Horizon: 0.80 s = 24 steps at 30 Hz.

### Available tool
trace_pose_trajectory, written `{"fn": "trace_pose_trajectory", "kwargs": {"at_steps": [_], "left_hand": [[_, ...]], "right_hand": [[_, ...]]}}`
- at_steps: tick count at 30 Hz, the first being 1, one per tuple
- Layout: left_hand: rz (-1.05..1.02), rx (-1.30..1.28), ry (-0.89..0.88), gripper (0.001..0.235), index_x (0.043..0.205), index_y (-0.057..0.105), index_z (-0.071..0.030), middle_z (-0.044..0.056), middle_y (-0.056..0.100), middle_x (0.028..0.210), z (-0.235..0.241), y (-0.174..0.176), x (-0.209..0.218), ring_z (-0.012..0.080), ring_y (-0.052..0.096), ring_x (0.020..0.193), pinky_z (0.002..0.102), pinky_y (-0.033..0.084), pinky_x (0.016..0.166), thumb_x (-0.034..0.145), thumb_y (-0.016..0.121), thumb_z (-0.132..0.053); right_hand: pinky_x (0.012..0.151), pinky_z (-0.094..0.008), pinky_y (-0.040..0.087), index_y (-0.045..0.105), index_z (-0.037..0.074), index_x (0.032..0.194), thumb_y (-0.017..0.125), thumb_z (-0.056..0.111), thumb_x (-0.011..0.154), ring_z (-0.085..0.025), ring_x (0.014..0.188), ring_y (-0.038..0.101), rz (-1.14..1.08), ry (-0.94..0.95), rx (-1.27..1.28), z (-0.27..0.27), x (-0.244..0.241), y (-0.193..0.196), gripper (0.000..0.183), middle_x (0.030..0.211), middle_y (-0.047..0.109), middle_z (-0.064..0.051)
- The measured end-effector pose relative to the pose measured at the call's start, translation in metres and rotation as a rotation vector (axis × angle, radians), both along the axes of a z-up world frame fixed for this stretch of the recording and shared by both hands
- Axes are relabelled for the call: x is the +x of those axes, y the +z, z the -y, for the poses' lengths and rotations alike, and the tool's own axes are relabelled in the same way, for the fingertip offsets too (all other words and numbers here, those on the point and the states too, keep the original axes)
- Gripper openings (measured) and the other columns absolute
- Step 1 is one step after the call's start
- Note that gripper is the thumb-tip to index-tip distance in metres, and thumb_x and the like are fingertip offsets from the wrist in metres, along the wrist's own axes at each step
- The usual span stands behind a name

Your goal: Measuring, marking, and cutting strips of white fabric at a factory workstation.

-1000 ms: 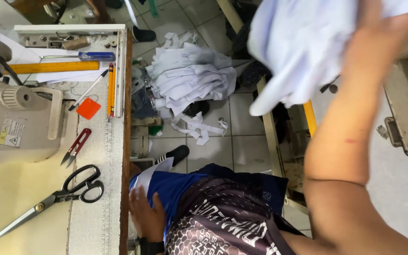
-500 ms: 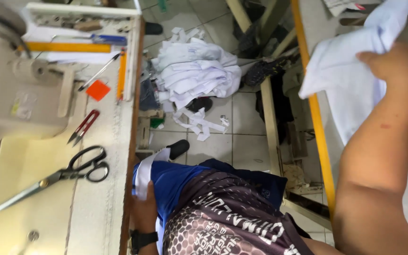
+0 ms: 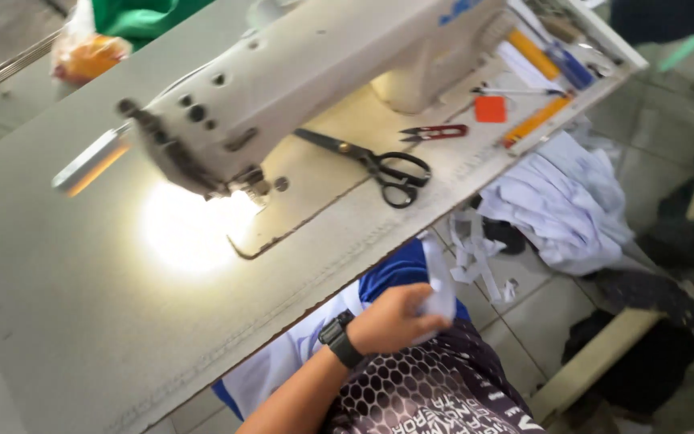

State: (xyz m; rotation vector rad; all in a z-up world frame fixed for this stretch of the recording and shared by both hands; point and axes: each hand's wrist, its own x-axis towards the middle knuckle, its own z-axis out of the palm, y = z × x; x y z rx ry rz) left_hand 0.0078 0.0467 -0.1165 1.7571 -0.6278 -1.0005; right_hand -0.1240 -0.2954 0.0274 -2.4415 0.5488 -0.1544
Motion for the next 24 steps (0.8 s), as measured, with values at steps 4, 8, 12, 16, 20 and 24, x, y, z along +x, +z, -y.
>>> {"fn": "trace_pose_trajectory", "kwargs": {"at_steps": [4, 8, 12, 16, 20, 24], "left_hand": [[0.013, -0.163, -0.165, 0.039, 0.077, 0.042, -0.016, -0.005, 0.039, 0.069, -0.027, 0.078, 0.001, 0.0106, 0.038, 0.064, 0.033, 0.034, 0.059, 0.094, 0.069, -0.038], [0.051, -0.216, -0.155, 0.038, 0.083, 0.047, -0.015, -0.005, 0.044, 0.070, -0.061, 0.107, -0.004, 0.0096, 0.041, 0.065, 0.031, 0.038, 0.061, 0.095, 0.061, -0.048], [0.066, -0.158, -0.057, 0.044, 0.081, 0.043, -0.012, -0.001, 0.043, 0.071, -0.083, 0.099, -0.008, 0.0139, 0.041, 0.066, 0.034, 0.035, 0.060, 0.095, 0.060, -0.050], [-0.046, -0.125, 0.056, 0.042, 0.081, 0.042, -0.013, -0.004, 0.038, 0.070, -0.096, 0.090, -0.011, 0.0093, 0.036, 0.067, 0.031, 0.034, 0.059, 0.096, 0.064, -0.046], [-0.039, -0.153, 0.042, 0.048, 0.078, 0.032, -0.015, -0.006, 0.027, 0.072, -0.102, 0.075, -0.012, 0.0079, 0.028, 0.068, 0.032, 0.026, 0.057, 0.096, 0.059, -0.050], [0.037, -0.166, 0.026, 0.044, 0.083, 0.034, -0.013, -0.002, 0.028, 0.073, -0.103, 0.071, -0.010, 0.0107, 0.029, 0.071, 0.035, 0.029, 0.059, 0.098, 0.056, -0.048]], "right_hand": [[0.099, -0.028, 0.052, 0.076, 0.008, 0.115, 0.079, 0.022, 0.081, -0.013, 0.107, 0.071, 0.078, 0.196, 0.048, -0.104, 0.085, -0.058, 0.037, 0.118, 0.078, -0.004], [0.112, -0.051, 0.041, 0.064, 0.012, 0.134, 0.064, 0.033, 0.096, -0.034, 0.136, 0.053, 0.372, 0.642, -0.238, -0.165, 0.180, -0.121, 0.043, 0.144, 0.060, -0.012], [0.117, -0.062, 0.031, 0.066, 0.018, 0.138, 0.060, 0.031, 0.099, -0.036, 0.146, 0.046, 0.437, 0.682, -0.514, -0.191, 0.238, -0.166, 0.042, 0.151, 0.059, -0.009], [0.110, -0.057, 0.040, 0.075, 0.013, 0.124, 0.064, 0.022, 0.096, -0.034, 0.135, 0.057, 0.497, 0.646, -0.616, -0.190, 0.251, -0.157, 0.031, 0.146, 0.065, -0.001], [0.110, -0.055, 0.039, 0.077, 0.013, 0.125, 0.063, 0.032, 0.097, -0.035, 0.137, 0.058, 0.443, 0.505, -0.670, -0.174, 0.258, -0.168, 0.036, 0.150, 0.065, -0.002], [0.112, -0.058, 0.037, 0.074, 0.008, 0.132, 0.066, 0.034, 0.097, -0.038, 0.143, 0.052, 0.385, 0.433, -0.626, -0.173, 0.254, -0.158, 0.044, 0.148, 0.065, -0.017]]}}
